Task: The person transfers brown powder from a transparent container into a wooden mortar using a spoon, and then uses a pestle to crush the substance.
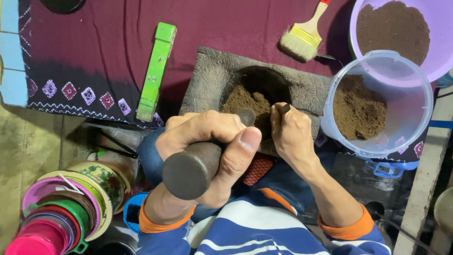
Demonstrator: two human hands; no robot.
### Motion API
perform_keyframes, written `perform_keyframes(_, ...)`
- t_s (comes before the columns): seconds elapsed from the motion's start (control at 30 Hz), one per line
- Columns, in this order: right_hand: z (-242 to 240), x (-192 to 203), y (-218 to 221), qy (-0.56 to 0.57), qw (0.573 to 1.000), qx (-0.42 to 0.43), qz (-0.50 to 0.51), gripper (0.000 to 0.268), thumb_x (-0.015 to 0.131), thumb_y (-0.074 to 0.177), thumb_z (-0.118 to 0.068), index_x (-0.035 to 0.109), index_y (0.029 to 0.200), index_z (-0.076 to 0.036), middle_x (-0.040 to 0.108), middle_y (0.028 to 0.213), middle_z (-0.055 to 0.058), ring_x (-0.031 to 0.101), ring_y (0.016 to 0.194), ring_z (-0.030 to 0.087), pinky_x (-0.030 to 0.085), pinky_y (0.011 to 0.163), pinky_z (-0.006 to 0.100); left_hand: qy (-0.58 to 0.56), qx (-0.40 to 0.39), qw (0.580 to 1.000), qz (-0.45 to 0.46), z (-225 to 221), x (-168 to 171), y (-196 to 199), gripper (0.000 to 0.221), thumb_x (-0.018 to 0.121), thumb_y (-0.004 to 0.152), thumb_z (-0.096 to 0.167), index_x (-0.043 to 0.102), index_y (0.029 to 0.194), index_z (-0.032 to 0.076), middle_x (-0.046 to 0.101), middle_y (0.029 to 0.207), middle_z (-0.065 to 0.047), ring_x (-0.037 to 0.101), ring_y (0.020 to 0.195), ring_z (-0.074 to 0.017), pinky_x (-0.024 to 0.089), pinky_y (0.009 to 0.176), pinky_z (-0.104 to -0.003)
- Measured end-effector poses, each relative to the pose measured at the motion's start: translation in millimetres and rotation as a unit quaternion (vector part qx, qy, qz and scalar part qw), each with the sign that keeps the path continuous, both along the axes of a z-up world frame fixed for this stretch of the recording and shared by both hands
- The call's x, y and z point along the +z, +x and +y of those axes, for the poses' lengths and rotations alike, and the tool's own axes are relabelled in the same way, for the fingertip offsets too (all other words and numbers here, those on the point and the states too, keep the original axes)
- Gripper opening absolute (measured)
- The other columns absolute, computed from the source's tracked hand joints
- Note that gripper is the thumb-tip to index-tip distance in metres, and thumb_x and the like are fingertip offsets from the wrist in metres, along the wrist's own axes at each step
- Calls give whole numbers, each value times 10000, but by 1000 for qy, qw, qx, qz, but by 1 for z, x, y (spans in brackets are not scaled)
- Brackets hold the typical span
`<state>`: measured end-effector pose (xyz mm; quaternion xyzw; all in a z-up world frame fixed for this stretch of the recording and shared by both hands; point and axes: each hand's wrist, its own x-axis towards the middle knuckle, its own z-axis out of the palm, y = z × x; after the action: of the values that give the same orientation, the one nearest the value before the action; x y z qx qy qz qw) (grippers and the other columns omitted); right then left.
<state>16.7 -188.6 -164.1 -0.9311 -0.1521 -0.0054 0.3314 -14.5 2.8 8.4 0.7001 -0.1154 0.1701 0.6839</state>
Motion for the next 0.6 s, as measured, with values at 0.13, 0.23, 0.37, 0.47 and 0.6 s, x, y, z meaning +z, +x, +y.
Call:
perform_keyframes(0.13, 1, 0, 2, 24, 1000, -8, -5, 218, 483, 1083, -24, 538, 872, -34, 486, 624, 71, 432, 479, 234, 353, 497, 417, -2, -24, 1000, -19, -1, 1, 0, 207, 591, 961, 32, 472, 793, 57, 475, 622, -20, 419, 472, -153, 375, 484, -288)
perform_keyframes(0.23, 1, -2, 6, 50, 998, -24, -13, 179, 505, 1089, -101, 630, 1005, -4, 649, 715, 71, 619, 579, 227, 467, 579, 382, 22, 27, 999, 4, -5, -18, 4, 254, 628, 944, 105, 503, 725, 73, 495, 631, 4, 467, 497, -133, 389, 518, -274)
perform_keyframes(0.37, 4, 2, 18, 80, 995, -27, -60, 184, 565, 1098, -136, 694, 1018, -31, 652, 678, 90, 641, 587, 280, 489, 573, 381, 23, 79, 996, -16, -12, -75, 30, 309, 671, 936, 118, 523, 664, 100, 453, 531, 35, 392, 464, -74, 380, 489, -238)
perform_keyframes(0.47, 4, 6, 23, 133, 988, -16, -73, 178, 601, 1106, -127, 721, 997, -54, 684, 697, 87, 703, 647, 268, 534, 582, 328, -38, 89, 993, -66, -14, -87, 39, 347, 690, 937, 25, 517, 643, 92, 411, 480, 24, 390, 446, -42, 397, 467, -204)
perform_keyframes(0.6, -5, 8, 30, 88, 987, 14, -132, 74, 673, 1059, -26, 744, 1039, -42, 727, 897, 100, 736, 797, 306, 573, 646, 324, -51, 96, 990, -94, -19, -108, 44, 391, 685, 922, 3, 460, 630, 131, 388, 479, 38, 392, 412, -42, 410, 496, -173)
